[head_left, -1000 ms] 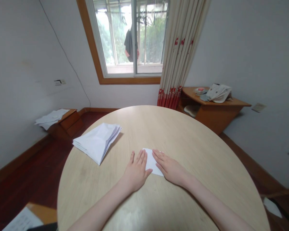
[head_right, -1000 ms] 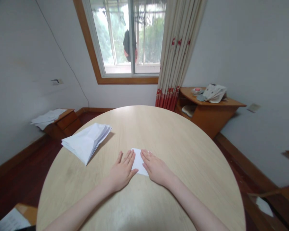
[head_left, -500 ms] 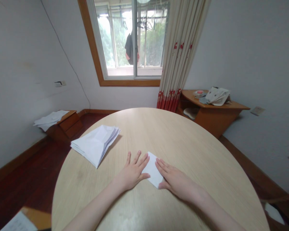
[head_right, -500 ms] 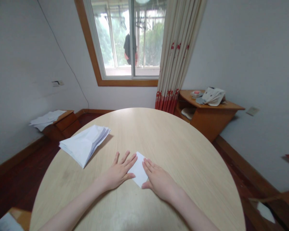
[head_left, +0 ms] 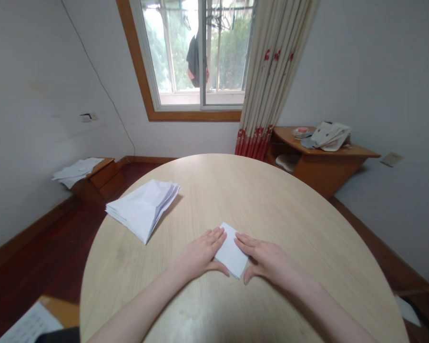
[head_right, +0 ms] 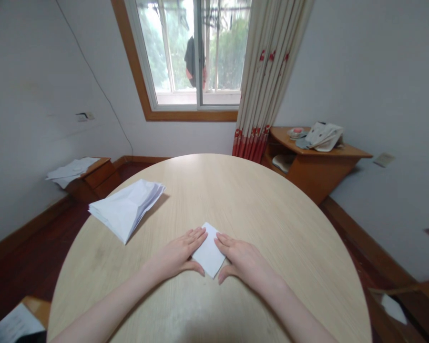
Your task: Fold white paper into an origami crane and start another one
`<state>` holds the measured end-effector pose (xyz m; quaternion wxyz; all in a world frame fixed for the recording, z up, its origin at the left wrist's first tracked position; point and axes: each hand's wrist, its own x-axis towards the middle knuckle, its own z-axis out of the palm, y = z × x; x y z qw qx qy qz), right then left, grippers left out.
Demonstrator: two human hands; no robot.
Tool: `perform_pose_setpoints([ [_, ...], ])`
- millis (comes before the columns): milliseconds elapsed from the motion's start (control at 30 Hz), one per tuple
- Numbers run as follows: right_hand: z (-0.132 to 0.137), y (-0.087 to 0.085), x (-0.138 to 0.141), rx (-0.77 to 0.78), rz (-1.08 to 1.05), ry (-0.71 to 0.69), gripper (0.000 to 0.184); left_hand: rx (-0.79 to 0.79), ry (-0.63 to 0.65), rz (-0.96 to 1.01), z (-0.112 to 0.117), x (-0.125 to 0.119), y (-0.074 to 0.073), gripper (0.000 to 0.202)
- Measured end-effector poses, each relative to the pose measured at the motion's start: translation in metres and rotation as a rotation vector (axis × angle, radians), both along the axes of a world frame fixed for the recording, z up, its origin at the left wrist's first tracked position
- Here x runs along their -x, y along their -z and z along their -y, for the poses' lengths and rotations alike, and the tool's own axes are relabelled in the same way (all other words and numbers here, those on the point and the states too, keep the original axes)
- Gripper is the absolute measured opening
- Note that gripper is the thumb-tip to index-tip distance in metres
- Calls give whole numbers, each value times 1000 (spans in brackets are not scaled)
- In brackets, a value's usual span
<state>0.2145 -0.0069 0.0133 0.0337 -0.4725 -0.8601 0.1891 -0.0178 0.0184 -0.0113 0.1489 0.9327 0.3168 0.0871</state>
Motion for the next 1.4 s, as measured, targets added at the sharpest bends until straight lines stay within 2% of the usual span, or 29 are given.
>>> perform_pose_setpoints([
  [100, 1, -4, 1, -28, -29, 11, 74, 11, -15, -16, 1, -1, -3, 91],
  [300, 0, -13, 0, -26, -72, 20, 57, 46, -17, -8, 1, 1, -6, 84],
  [367, -1, -13, -1, -28, -56, 20, 58, 44, -19, -12, 1, 0, -5, 88],
  [467, -1, -9, -1, -51, -44, 8, 73, 26, -27, -14, 2, -1, -4, 96],
  [533, 0, -6, -1, -75, -51, -1, 75, 13, -32, -17, 3, -2, -3, 95],
  [733, -2, -7, -3, -74, -57, -21, 57, 38, -24, -67, 4, -1, -9, 92],
  [867, -2, -8, -4, -63, -94, -13, 47, 40, -47, -27, 6, -2, -13, 88],
  [1000, 2, -7, -2, -127, -91, 10, 33, 23, -75, 26, 8, -2, -12, 77],
  [1133, 5, -6, 2, -209, -96, -14, 36, -7, -130, 75, 5, -2, -4, 53],
  [1267, 5, 2, 10, -284, -74, 2, 44, -38, -208, 171, 3, -4, 2, 47],
  [1400, 2, 13, 17, -383, -81, 31, 45, -71, -248, 231, 5, -7, 0, 41],
])
